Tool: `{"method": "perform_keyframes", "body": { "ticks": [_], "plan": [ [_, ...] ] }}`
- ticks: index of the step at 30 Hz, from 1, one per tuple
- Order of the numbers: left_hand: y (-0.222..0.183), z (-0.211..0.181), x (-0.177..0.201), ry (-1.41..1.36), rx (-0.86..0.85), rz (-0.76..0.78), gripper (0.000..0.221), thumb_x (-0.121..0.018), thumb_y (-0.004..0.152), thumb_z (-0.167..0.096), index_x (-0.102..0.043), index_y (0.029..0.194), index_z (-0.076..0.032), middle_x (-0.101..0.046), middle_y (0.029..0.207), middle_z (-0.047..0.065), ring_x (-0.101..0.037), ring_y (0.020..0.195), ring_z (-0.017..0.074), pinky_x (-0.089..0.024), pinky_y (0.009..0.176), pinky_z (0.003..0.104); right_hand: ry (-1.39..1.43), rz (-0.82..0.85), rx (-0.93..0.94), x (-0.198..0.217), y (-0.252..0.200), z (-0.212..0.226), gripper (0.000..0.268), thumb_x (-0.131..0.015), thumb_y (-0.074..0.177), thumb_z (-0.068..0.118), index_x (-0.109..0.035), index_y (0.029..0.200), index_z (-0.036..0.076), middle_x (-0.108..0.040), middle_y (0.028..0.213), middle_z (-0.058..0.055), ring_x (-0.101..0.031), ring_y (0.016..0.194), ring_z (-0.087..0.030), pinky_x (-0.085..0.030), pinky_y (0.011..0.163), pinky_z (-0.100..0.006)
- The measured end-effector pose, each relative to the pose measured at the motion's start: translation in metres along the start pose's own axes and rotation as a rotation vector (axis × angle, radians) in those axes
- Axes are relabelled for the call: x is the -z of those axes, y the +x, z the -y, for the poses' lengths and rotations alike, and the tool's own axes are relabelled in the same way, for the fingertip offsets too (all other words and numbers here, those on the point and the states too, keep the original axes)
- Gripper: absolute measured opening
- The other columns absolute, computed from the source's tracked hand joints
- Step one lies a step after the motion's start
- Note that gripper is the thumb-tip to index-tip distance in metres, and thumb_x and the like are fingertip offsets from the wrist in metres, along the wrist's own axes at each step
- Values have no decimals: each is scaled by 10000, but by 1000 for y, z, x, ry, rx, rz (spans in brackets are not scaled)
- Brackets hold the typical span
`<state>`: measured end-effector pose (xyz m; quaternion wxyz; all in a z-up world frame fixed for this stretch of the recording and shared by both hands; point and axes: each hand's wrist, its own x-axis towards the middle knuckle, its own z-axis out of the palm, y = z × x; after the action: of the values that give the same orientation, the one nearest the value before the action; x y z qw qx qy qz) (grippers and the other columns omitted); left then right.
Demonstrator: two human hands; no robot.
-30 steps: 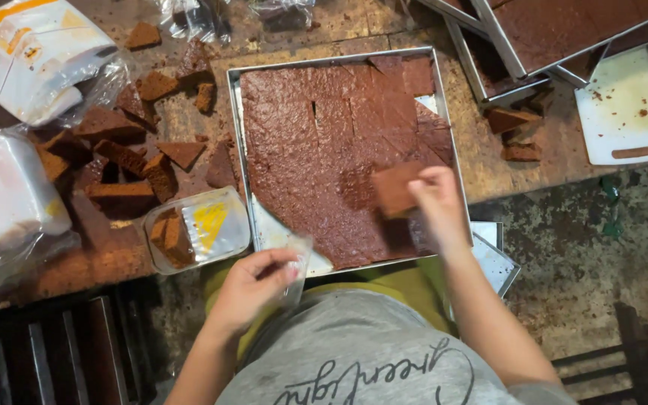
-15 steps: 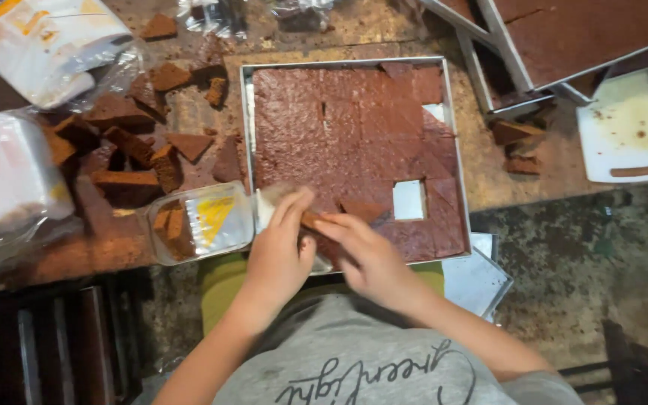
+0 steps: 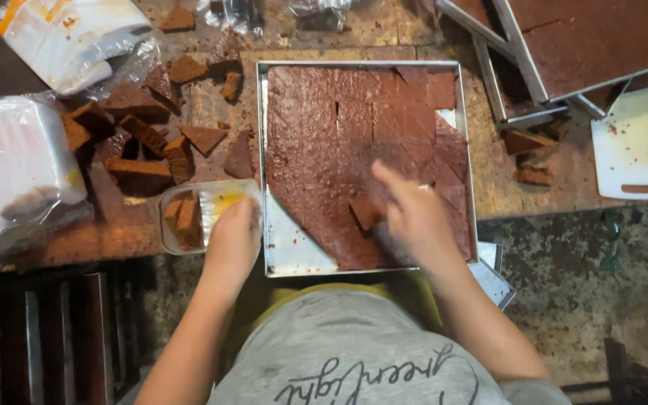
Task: Breaking a large sheet of cake into smaller pieces and placing them into a plastic container.
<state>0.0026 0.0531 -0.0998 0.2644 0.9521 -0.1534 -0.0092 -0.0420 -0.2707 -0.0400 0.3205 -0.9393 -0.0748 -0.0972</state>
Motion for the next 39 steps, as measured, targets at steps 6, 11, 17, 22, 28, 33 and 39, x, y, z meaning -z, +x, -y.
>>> {"method": "perform_keyframes", "body": {
  "ticks": [6,11,17,22,28,33,39],
  "plan": [
    [-4,30,-2,-168,201,-16,212,-756,912,-248,-731,1096,-146,-748,1082,98,-722,1007,339,-574,845,442,-140,475,-232,-34,-25,-27,769,-674,803,50,-416,1528,42,-619,1298,-250,-624,1171,-464,-488,999,-564],
    [3,28,-6,-96,214,-173,150,-716,882,-159,-730,1019,-220,-768,954,58,-731,930,303,-568,838,427,-74,733,-537,6,-9,9,777,-690,900,302,-274,1555,345,-680,1251,-245,-634,1200,-492,-465,1004,-634],
    [-6,35,-9,-289,357,-84,743,-890,802,-233,-355,1287,-58,-504,1128,223,-607,1062,506,-509,951,543,184,259,-335,-17,-14,-14,376,-728,874,127,-665,1237,199,-740,1087,-137,-690,1107,-375,-537,957,-487],
    [-2,27,-20,-282,318,-36,212,-802,883,-162,-634,1009,-129,-773,961,117,-746,969,315,-605,763,426,228,170,-329,-31,-17,-33,377,-773,844,119,-716,1205,211,-730,1102,-91,-681,1139,-329,-515,1006,-461],
    [-2,3,2,-240,239,45,141,-776,921,-246,-688,998,-166,-741,884,99,-744,933,333,-593,793,428,254,327,-305,-17,-1,2,376,-716,866,80,-707,1238,133,-724,1128,-192,-665,1145,-427,-503,1017,-527],
    [-5,2,17,-301,254,-45,96,-711,951,-203,-783,1007,-173,-785,934,91,-748,928,304,-592,810,412,263,217,-230,-31,-2,-18,369,-711,882,64,-712,1243,145,-716,1117,-155,-659,1148,-391,-501,1014,-500],
    [-6,-33,28,-446,98,-124,314,-700,848,32,-755,1134,-85,-758,1098,141,-713,1034,344,-561,894,445,457,64,-57,-21,10,33,406,-682,880,-14,-743,1247,147,-726,1158,-100,-684,1145,-322,-507,1020,-444]
  ]
}}
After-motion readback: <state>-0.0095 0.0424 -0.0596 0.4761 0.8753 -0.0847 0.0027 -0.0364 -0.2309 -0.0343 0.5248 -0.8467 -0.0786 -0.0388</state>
